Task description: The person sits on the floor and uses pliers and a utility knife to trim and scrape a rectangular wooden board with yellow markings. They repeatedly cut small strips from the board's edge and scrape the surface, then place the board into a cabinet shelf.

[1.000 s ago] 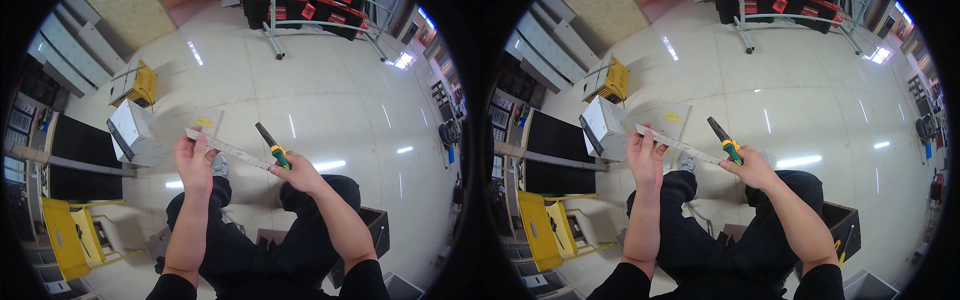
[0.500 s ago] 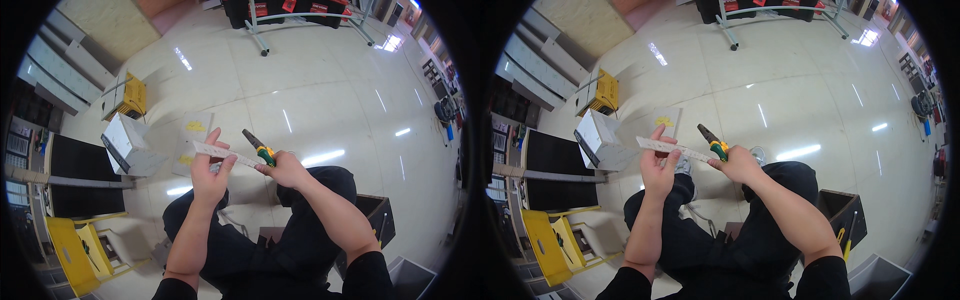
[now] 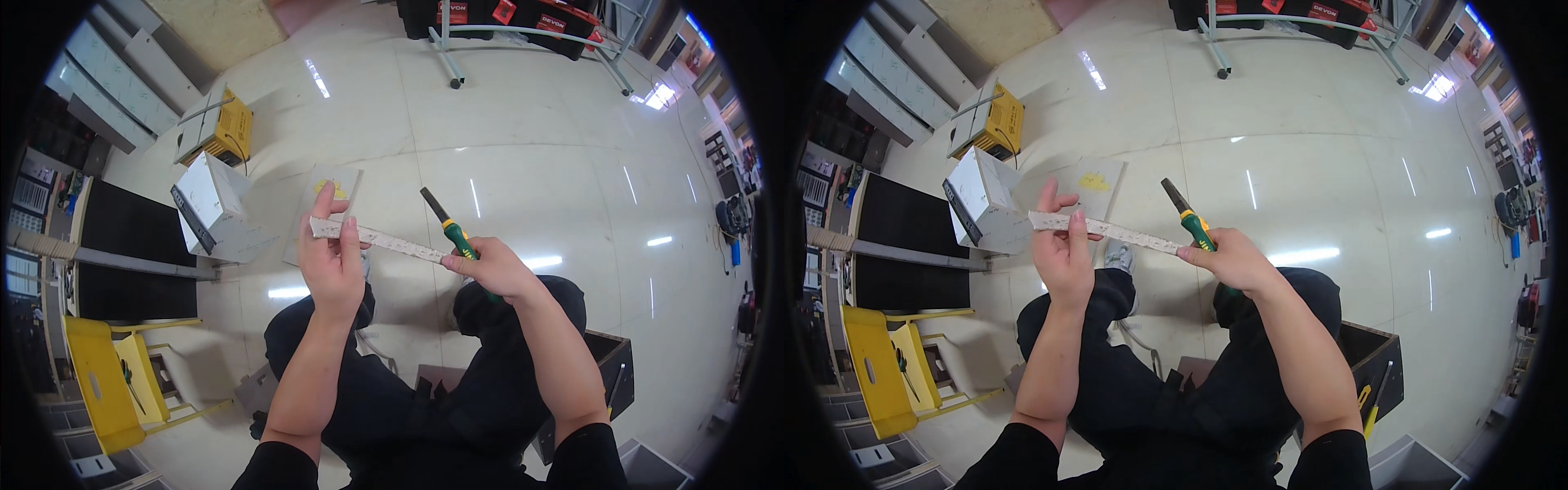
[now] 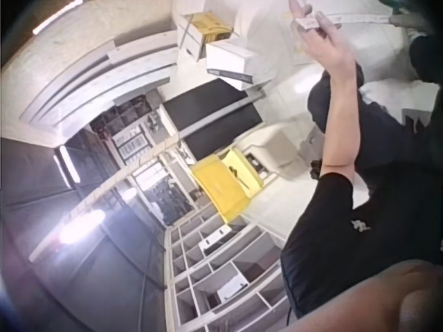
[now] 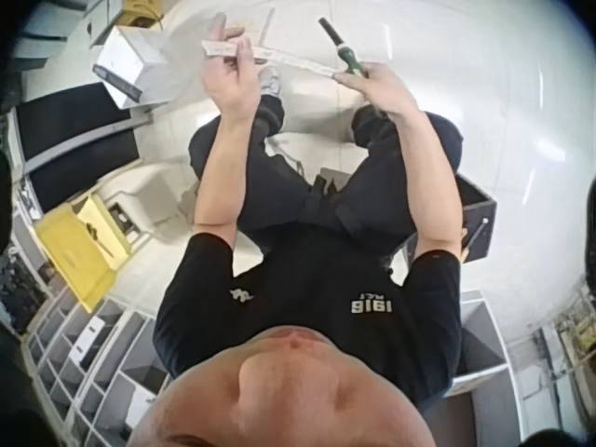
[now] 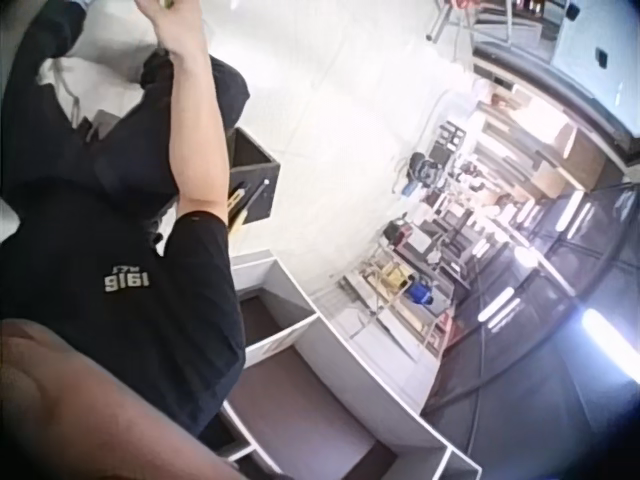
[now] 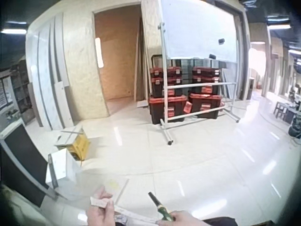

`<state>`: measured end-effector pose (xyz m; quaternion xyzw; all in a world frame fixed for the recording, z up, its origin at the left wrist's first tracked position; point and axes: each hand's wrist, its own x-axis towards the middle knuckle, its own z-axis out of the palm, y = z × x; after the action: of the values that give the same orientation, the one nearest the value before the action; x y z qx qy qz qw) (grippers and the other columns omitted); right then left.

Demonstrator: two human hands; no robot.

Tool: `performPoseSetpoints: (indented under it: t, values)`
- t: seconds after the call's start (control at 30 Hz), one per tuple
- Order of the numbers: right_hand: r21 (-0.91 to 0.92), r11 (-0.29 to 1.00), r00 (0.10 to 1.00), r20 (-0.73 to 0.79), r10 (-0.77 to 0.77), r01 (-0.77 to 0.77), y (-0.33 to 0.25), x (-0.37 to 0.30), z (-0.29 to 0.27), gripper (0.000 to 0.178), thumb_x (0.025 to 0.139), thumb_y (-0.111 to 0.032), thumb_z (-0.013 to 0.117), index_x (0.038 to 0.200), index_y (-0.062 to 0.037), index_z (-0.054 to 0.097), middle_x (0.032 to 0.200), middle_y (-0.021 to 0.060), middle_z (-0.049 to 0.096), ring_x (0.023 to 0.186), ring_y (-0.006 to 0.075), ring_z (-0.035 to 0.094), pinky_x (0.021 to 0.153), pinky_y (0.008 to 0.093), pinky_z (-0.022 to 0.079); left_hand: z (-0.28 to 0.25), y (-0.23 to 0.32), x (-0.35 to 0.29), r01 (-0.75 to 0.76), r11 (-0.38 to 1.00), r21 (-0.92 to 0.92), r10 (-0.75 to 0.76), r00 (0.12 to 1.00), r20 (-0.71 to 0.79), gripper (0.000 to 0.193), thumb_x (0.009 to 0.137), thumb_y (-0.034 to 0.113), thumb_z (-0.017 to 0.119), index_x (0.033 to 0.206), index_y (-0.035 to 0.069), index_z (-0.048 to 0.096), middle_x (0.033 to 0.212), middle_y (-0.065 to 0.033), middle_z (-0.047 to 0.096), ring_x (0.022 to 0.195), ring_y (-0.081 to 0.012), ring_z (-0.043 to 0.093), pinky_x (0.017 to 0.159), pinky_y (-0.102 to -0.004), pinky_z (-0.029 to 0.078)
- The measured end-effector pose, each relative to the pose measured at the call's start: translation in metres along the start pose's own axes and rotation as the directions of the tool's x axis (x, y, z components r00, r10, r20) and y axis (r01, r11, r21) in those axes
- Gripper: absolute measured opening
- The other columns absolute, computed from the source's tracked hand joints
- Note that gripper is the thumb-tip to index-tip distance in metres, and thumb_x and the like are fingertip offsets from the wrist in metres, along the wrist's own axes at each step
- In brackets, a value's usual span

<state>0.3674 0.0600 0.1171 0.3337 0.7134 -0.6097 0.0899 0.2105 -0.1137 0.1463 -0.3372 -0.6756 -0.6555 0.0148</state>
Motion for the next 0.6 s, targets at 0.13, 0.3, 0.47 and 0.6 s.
performPoseSetpoints:
  t: [0.13, 0.3, 0.47, 0.6]
  values:
    - [-0.082, 0.994, 0.994, -0.078, 0.072, -0.078, -0.005, 0.005, 0.008, 0.052, 0.081, -0.049, 0.072, 0.074, 0.0015, 0.060, 0.064, 0.0069, 0.053, 0.062, 0.0185, 0.051, 0.061, 0.0350, 0.042, -0.002, -0.006, -0.008, -0.123, 0.988, 0.088, 0.120, 0.992, 0.040, 0.045, 0.088, 0.002, 0.062, 0.131, -0.001, 0.050, 0.105, -0.0111, 0.058, 0.081, -0.0142, 0.059, 0.062, -0.0256, 0.053]
    - [-0.163, 0.980, 0.990, -0.097, 0.099, -0.113, 0.001, 0.016, 0.015, 0.052, 0.081, -0.048, 0.072, 0.071, 0.0014, 0.059, 0.064, 0.0086, 0.055, 0.062, 0.0215, 0.054, 0.061, 0.0367, 0.044, 0.010, 0.015, -0.012, -0.620, 0.783, 0.052, 0.538, 0.716, 0.444, 0.036, 0.079, 0.002, 0.070, 0.114, 0.001, 0.060, 0.102, -0.0127, 0.060, 0.081, -0.0205, 0.062, 0.068, -0.0293, 0.054]
    - [0.088, 0.996, 0.993, -0.115, -0.006, 0.016, 0.007, 0.022, 0.022, 0.041, 0.087, -0.038, 0.067, 0.082, 0.0028, 0.065, 0.068, 0.0031, 0.056, 0.068, 0.0133, 0.050, 0.064, 0.0327, 0.043, 0.021, 0.015, -0.005, -0.596, 0.787, 0.160, 0.456, 0.737, 0.499, 0.022, 0.084, 0.005, 0.066, 0.105, 0.002, 0.061, 0.097, -0.0103, 0.063, 0.085, -0.0197, 0.062, 0.081, -0.0326, 0.049]
    - [0.173, 0.982, 0.987, -0.151, -0.054, 0.080, -0.022, 0.012, 0.027, 0.040, 0.095, -0.038, 0.059, 0.105, -0.0003, 0.066, 0.094, 0.0045, 0.063, 0.084, 0.0120, 0.053, 0.076, 0.0284, 0.042, 0.013, -0.016, 0.001, 0.208, 0.941, -0.267, -0.198, 0.978, 0.063, 0.018, 0.100, 0.013, 0.045, 0.109, 0.001, 0.055, 0.083, -0.0060, 0.062, 0.082, -0.0120, 0.057, 0.081, -0.0288, 0.045]
